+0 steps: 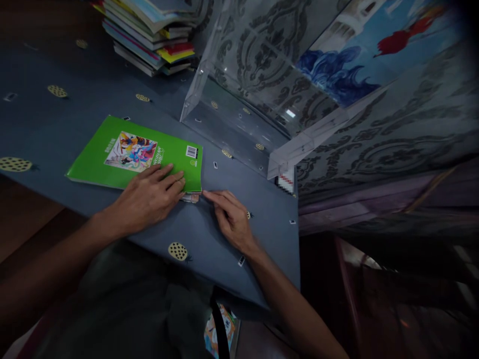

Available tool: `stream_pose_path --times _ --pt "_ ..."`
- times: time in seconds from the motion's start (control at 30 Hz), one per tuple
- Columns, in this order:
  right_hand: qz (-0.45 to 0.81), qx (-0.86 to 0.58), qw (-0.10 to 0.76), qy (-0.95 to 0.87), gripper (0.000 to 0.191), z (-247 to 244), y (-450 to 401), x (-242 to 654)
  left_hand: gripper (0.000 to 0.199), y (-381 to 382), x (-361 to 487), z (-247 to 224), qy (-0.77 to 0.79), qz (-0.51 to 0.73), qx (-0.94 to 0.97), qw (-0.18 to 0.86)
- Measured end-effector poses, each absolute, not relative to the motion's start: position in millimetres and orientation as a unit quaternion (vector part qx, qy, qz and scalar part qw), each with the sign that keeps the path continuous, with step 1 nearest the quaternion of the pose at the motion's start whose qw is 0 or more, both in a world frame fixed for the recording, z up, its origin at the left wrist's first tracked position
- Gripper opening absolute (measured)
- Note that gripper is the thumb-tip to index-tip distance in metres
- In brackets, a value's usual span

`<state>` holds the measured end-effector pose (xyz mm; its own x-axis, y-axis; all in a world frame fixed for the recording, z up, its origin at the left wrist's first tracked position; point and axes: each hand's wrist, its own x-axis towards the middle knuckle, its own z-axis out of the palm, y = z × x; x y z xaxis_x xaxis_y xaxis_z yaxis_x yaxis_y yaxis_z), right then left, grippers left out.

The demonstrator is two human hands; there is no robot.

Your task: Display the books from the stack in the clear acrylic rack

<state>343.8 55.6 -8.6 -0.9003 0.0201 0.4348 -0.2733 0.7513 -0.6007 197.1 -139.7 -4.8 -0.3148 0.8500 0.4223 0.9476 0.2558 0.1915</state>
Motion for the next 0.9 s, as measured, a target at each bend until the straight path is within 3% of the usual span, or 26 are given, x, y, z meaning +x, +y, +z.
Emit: stream_pose_path --times 0.9 --pt "0.296 0.090 0.189 -0.932 0.045 -9.0 56.5 343.6 0.035 -142.7 195.5 -9.4 -0.782 -0.208 -0.579 0.105"
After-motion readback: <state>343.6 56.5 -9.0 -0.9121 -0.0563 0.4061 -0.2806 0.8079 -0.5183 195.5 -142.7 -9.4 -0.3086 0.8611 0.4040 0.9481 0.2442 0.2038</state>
